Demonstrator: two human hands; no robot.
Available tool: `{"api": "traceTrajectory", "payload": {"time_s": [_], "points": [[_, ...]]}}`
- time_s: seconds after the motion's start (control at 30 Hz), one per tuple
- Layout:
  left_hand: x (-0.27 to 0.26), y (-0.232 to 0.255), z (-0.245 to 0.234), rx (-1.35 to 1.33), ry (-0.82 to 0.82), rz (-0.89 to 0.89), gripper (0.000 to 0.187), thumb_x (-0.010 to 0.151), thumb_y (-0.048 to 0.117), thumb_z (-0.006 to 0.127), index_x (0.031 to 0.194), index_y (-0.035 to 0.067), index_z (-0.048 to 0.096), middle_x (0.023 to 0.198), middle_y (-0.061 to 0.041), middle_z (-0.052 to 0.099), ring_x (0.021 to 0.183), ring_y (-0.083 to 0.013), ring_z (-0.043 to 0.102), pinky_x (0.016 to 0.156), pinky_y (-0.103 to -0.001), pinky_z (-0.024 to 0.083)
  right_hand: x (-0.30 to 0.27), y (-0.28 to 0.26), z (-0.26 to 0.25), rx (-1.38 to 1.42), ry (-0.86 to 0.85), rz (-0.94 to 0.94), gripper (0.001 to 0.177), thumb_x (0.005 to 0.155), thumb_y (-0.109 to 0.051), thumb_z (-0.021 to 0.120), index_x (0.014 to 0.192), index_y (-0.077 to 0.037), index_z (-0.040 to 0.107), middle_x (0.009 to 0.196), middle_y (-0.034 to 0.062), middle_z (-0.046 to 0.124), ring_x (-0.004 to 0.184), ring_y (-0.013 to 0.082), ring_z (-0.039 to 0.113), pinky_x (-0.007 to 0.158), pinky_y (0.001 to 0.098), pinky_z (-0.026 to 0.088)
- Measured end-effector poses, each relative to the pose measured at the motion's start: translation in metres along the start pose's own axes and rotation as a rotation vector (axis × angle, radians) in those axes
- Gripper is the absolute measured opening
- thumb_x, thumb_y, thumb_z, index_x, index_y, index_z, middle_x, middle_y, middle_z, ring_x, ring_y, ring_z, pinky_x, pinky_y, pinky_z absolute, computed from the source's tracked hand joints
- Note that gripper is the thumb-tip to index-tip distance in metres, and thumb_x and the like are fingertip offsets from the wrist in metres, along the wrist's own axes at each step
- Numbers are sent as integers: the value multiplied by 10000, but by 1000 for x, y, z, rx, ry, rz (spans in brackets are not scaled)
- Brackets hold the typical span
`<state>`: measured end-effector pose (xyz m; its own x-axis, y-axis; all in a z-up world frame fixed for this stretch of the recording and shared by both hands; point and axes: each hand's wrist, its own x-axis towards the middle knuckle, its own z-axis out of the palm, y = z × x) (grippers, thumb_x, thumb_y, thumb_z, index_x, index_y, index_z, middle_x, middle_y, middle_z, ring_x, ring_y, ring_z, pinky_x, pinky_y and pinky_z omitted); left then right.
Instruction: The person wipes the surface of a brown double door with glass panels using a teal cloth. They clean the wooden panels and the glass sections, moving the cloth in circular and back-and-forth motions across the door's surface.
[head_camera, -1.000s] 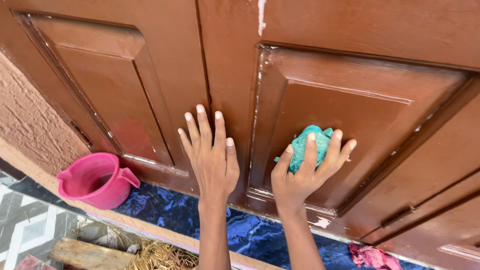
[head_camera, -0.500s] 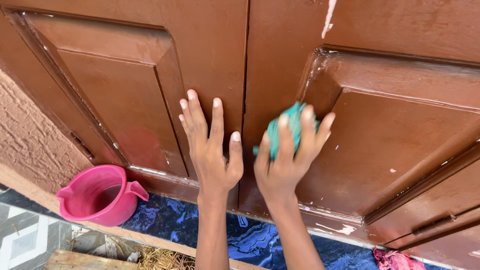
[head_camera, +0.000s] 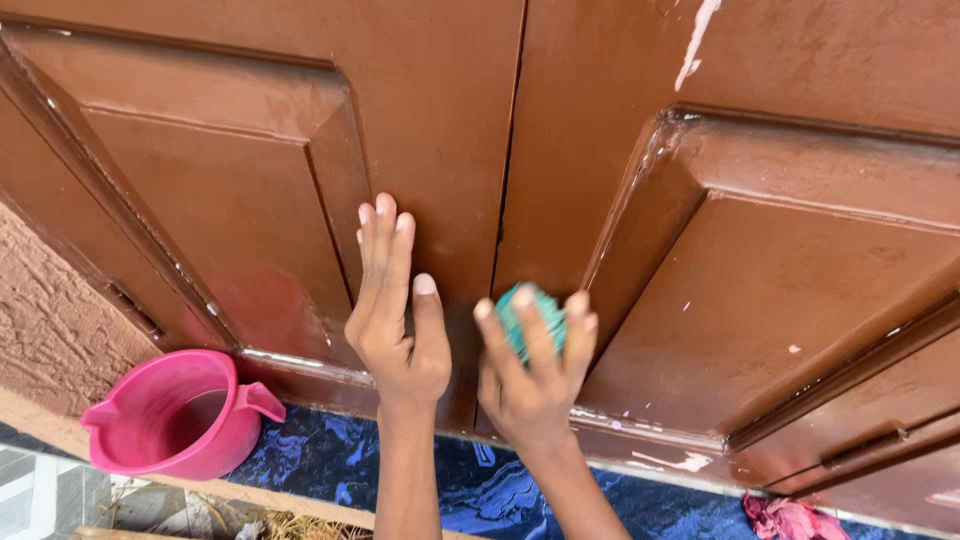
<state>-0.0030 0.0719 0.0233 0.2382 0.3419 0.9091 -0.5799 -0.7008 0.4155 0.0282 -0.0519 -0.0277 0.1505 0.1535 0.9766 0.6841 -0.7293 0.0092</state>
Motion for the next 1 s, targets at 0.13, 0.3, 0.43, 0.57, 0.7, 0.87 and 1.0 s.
{"api": "traceTrajectory", "payload": {"time_s": [0.13, 0.3, 0.43, 0.57, 0.7, 0.87, 1.0], "points": [[1, 4, -5, 13, -38, 1, 415, 1066, 37, 491, 1471, -21, 560, 1614, -204, 475, 1585, -379, 395, 1352, -493, 292, 0, 0, -3, 13, -42, -50, 413, 893, -175, 664, 1287, -255, 759, 1522, 101, 510, 1481, 455, 349, 1243, 599, 235], [1, 6, -3, 5, -36, -1, 419, 1078, 15, 489, 1492, -24, 542, 1632, -207, 450, 1601, -387, 363, 1356, -494, 295, 23, 9, 14, 8, 67, 52, 418, 939, -231, 675, 1352, -182, 723, 1541, 151, 474, 1498, 486, 315, 1284, 599, 171], [8, 6, -10, 128, -90, 63, 536, 943, -76, 462, 1468, -23, 557, 1607, -231, 453, 1567, -421, 372, 1313, -502, 327, 17, -11, 4, 0, 36, -24, 400, 953, -203, 670, 1347, -218, 740, 1534, 97, 502, 1505, 438, 311, 1283, 561, 149], [13, 8, -24, 307, -138, 115, 582, 877, -106, 485, 1435, 3, 612, 1562, -186, 530, 1528, -389, 466, 1301, -521, 338, 34, -10, -1, -45, 60, -35, 385, 982, -113, 625, 1328, -227, 750, 1530, 72, 526, 1514, 437, 304, 1285, 564, 130], [20, 11, -40, 443, -94, 96, 603, 866, -42, 493, 1462, 3, 575, 1580, -185, 511, 1539, -396, 440, 1292, -531, 288, 86, 7, 21, 108, 199, 61, 431, 1062, -149, 579, 1439, 23, 457, 1534, 184, 500, 1506, 511, 346, 1285, 633, 203], [29, -9, -44, 649, -170, 72, 561, 1059, 212, 429, 1586, 21, 446, 1681, -279, 253, 1577, -495, 202, 1279, -633, 152, 70, -15, 10, -12, 130, -43, 444, 1085, -152, 602, 1462, 47, 477, 1536, 270, 453, 1469, 530, 349, 1226, 635, 275], [35, -42, -43, 744, -227, 133, 619, 1095, 433, 299, 1605, 106, 426, 1701, -264, 152, 1585, -504, 116, 1269, -688, 70, 59, -1, 1, -35, 113, -281, 337, 1052, -62, 651, 1374, 31, 622, 1506, 171, 530, 1413, 428, 465, 1156, 537, 403]]}}
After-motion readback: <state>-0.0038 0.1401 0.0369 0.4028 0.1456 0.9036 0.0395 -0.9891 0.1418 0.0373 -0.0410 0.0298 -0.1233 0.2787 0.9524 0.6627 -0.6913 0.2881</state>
